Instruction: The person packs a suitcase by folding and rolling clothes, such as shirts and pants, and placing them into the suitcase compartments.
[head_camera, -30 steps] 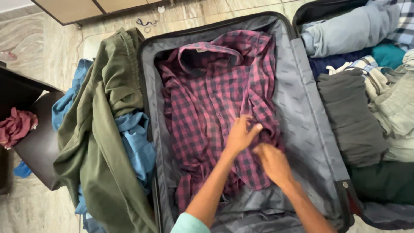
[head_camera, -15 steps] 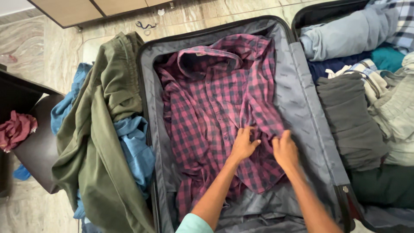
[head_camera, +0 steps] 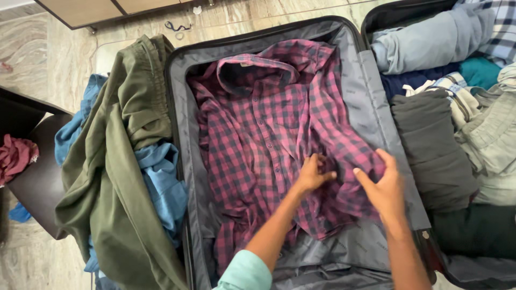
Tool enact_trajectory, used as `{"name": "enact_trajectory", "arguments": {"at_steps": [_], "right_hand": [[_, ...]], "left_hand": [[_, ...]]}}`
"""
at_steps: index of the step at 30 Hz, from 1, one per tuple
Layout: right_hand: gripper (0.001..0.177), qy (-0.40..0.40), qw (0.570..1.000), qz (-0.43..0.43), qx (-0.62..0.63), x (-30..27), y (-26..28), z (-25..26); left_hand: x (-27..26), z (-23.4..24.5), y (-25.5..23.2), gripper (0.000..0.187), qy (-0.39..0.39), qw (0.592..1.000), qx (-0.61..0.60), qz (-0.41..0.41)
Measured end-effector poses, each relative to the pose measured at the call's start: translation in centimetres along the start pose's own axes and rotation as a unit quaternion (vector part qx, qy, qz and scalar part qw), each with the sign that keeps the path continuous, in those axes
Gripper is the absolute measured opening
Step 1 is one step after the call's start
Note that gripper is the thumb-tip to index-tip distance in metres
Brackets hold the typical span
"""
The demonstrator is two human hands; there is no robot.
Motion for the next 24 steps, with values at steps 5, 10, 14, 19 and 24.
{"name": "enact_trajectory", "arguments": {"at_steps": [5,10,14,19,24], "right_hand": [[0.041,0.101,0.977,-0.150,-0.109,-1.0,-4.4,-1.9],[0.038,-0.003,0.998,-0.063,-0.030,1.9,-2.2,2.2],[0.047,0.029,0.999,-0.001,0.041,4.6,4.2,3.5],[0.079,0.319,0.920,0.048,-0.224,1.2,6.6,-4.9],[0.087,0.385,0.902,0.138,-0.141,-8.1,2.9,-13.7]], "left_hand": [[-1.6,-5.9,3.3,0.026,-0.049,0.998,-0.009,0.030],[-1.1,-10.5,-1.2,0.045,0.167,0.921,-0.351,0.027],[-0.9,-7.2,-5.8,0.031,0.215,0.815,-0.518,0.143],[1.6,7.2,-3.0,0.013,-0.272,0.945,-0.108,0.149],[3.3,12.1,-8.1,0.015,-0.321,0.944,0.053,-0.058]]}}
Point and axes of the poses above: each hand's wrist, its own x-axis towards the middle knuckle, its own z-axis out of the back of the hand, y = z × x, the point moved 7 cm from there along x, towards the middle knuckle, and after that the axes turned 9 degrees about z, right-handed, at the moved point
